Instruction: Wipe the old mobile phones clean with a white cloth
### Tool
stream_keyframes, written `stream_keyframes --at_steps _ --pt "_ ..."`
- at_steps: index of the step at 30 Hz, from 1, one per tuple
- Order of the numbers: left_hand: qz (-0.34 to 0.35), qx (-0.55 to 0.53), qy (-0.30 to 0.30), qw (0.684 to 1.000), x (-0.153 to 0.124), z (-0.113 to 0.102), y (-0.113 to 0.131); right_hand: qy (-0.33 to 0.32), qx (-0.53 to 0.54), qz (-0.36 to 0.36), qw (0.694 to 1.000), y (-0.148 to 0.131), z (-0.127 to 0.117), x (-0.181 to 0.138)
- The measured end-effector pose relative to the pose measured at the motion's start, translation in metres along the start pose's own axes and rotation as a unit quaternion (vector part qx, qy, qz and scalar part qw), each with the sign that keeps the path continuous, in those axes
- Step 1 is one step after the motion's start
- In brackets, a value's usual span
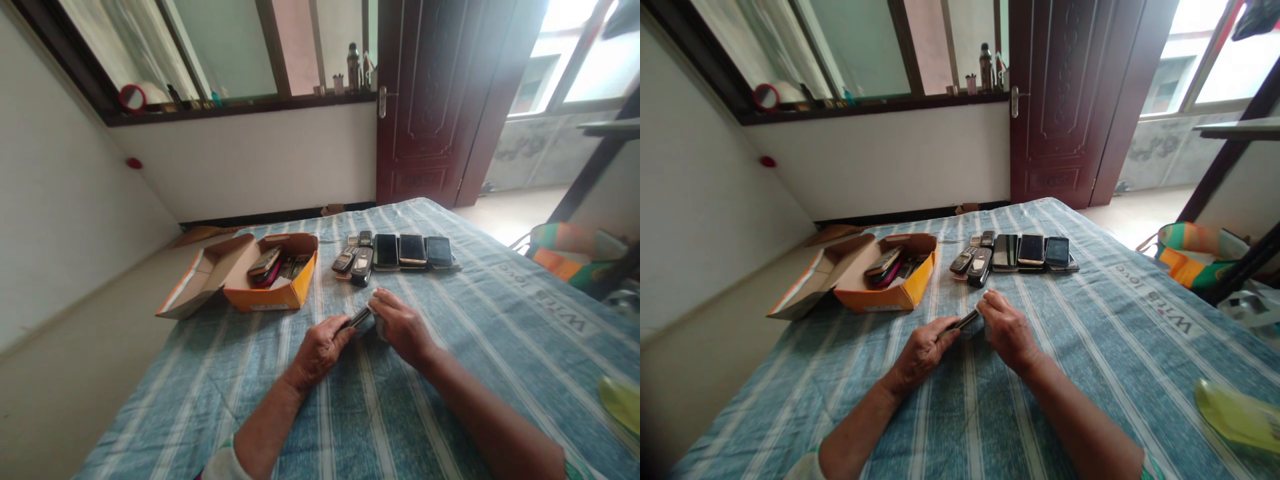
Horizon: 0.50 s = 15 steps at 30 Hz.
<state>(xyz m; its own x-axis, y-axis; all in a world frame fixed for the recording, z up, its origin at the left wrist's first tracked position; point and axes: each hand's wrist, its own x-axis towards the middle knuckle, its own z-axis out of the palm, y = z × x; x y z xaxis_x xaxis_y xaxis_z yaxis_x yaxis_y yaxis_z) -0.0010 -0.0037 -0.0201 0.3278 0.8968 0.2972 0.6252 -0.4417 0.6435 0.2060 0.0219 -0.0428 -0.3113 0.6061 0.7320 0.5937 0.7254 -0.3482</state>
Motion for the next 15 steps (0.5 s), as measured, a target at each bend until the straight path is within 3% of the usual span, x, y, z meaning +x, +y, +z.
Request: stream_keyframes --at_steps 6,15 --pt "0.012 0.004 -0.006 1.000 0.000 0.000 0.003 0.008 0.001 0.000 1.000 -0.001 0.001 -0.002" --pt "0.014 -0.009 -0.009 1.000 -0.001 0.001 0.001 0.014 0.045 -0.053 0.998 -0.040 0.012 -0.002"
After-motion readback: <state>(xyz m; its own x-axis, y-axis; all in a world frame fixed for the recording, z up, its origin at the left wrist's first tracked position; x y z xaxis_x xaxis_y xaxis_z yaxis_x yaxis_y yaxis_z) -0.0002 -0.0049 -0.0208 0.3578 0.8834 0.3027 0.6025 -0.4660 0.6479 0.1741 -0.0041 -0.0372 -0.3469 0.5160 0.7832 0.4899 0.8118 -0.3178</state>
